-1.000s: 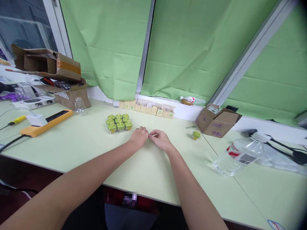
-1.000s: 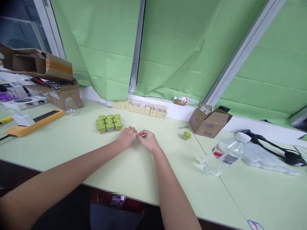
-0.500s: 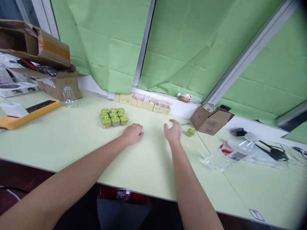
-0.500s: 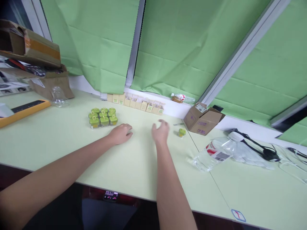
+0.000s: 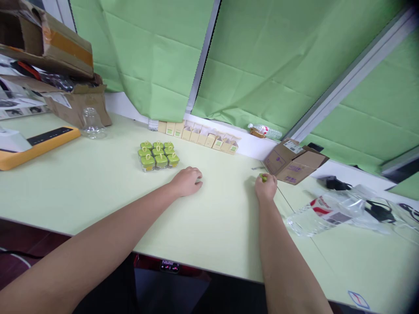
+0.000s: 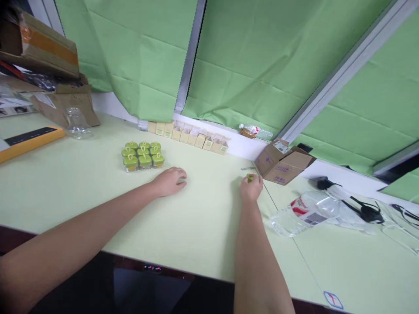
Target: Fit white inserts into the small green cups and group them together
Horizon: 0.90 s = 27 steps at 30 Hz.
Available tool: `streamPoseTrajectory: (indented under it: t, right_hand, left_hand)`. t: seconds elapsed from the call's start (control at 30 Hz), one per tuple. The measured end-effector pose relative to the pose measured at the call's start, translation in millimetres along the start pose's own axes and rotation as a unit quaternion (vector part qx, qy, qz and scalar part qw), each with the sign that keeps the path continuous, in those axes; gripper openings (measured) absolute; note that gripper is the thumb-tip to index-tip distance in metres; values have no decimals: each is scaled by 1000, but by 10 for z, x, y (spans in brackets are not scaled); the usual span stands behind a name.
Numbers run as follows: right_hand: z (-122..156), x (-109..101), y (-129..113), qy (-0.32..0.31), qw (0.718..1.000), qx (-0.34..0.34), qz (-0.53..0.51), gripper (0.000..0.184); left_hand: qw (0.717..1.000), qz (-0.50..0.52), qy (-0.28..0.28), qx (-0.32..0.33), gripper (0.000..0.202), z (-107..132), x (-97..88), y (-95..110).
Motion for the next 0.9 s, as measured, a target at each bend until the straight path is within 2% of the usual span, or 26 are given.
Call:
streamPoseTrajectory:
  t: [0.07,0.17,0.23,0.27,0.33,0.4,0.47,0.5,0.57,0.6,0.67,0.73,0.83,0.9]
  right_hand:
    - [-45,49,9,-36,999,0,-10,33]
    - [-77,41,0,-48,998,24,-14,29]
    - [-40,70,-129,-64,997,26,-34,29]
    - [10,129,-256,-93,994,16,-54,30]
    - [209,302,-638,-180,979,-25,-94,30]
    - [547,446,-1170,-264,949,-99,-145,28]
    - [953,484,-1715,-309,913,-178,-200,27]
    - [1166,474,-1969,-324,892,-224,-220,27]
    - [1507,423,-2321,-333,868,-288,-231,29]
    - [1611,391,-2418,-327,865,-305,-225,29]
    - [1693,315,-2498,-317,866,-318,-220,30]
    - [1652,194,-2487,-304,877,-305,-215,28]
    - [1628,-197,-2467,-248,908,-257,-220,27]
    - [1889,-543,-2527,-214,917,-246,-231,28]
  left_hand:
    - [1000,3,2,9,24,-1,-1,15]
    - [1000,11,0,15,24,-13,5,17]
    - [1000,21,-2,8,27,-27,18,-4]
    - [1000,30,-1,2,31,-35,25,-17]
    - [998,60,11,-8,43,-46,31,-41]
    - [994,106,27,-16,60,-48,29,-60]
    - [987,155,31,-17,70,-41,21,-69]
    - [984,173,28,-12,67,-35,13,-65]
    - [981,192,21,5,50,-17,-30,-43]
    - [980,196,20,15,41,-6,-65,-28]
    - [979,201,17,33,31,18,-128,5]
    - [978,206,12,38,31,36,-158,31]
    - [980,199,-3,28,30,42,-129,43]
    - [981,190,-13,19,32,36,-87,31]
Point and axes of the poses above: each hand's wrist, its own z-axis away from the middle knuckle, its own x-axis out of the palm, y = z × x, the point moved 9 cm from there along -z, towards the middle knuckle, and after that the axes turned 1 degree about -y, right-handed, at the moved point
